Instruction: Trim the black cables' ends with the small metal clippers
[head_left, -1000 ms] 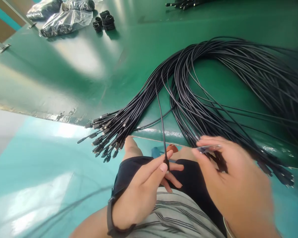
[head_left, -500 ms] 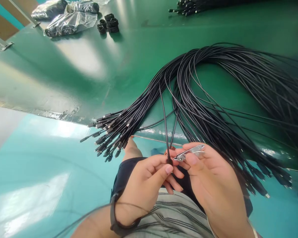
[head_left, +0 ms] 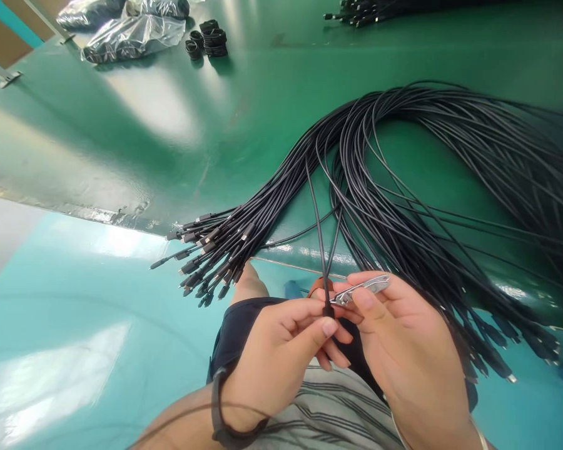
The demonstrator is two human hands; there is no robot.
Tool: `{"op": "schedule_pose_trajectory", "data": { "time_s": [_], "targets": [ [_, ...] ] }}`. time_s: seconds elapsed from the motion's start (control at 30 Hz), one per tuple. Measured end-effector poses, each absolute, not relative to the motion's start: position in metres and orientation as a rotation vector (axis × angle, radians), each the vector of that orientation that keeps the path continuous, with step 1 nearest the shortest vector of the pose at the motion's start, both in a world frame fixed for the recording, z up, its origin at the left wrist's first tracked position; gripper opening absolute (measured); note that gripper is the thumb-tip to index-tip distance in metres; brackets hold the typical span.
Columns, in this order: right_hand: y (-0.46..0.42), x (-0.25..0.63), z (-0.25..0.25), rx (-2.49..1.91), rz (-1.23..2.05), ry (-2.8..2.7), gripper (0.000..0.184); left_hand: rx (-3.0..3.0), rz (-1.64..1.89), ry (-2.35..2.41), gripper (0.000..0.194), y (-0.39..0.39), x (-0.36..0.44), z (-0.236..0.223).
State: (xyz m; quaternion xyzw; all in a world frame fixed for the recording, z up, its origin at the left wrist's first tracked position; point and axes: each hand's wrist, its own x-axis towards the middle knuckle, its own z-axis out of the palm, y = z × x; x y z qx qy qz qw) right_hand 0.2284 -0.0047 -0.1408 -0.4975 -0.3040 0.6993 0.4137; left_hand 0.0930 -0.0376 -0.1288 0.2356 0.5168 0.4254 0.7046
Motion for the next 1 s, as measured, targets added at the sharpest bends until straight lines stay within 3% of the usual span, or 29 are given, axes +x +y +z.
{"op": "schedule_pose_trajectory", "data": {
  "time_s": [0.13,0.37,1.0],
  "targets": [
    [-0.007,0.227,-0.14,-1.274,1.721,-0.697,0.017,0.446,0.956,1.068,0.012,-0.038,0.092,-0.132],
    [-0.009,0.227,-0.137,-1.205,1.739,-0.596,0.014,0.325,0.972,0.942,0.024,-0.039,0.091,-0.137],
    [-0.02,0.219,-0.136,-1.156,1.672,-0.664,0.009,0.359,1.069,1.103,0.036,-0.037,0.097,-0.138]
  ]
}}
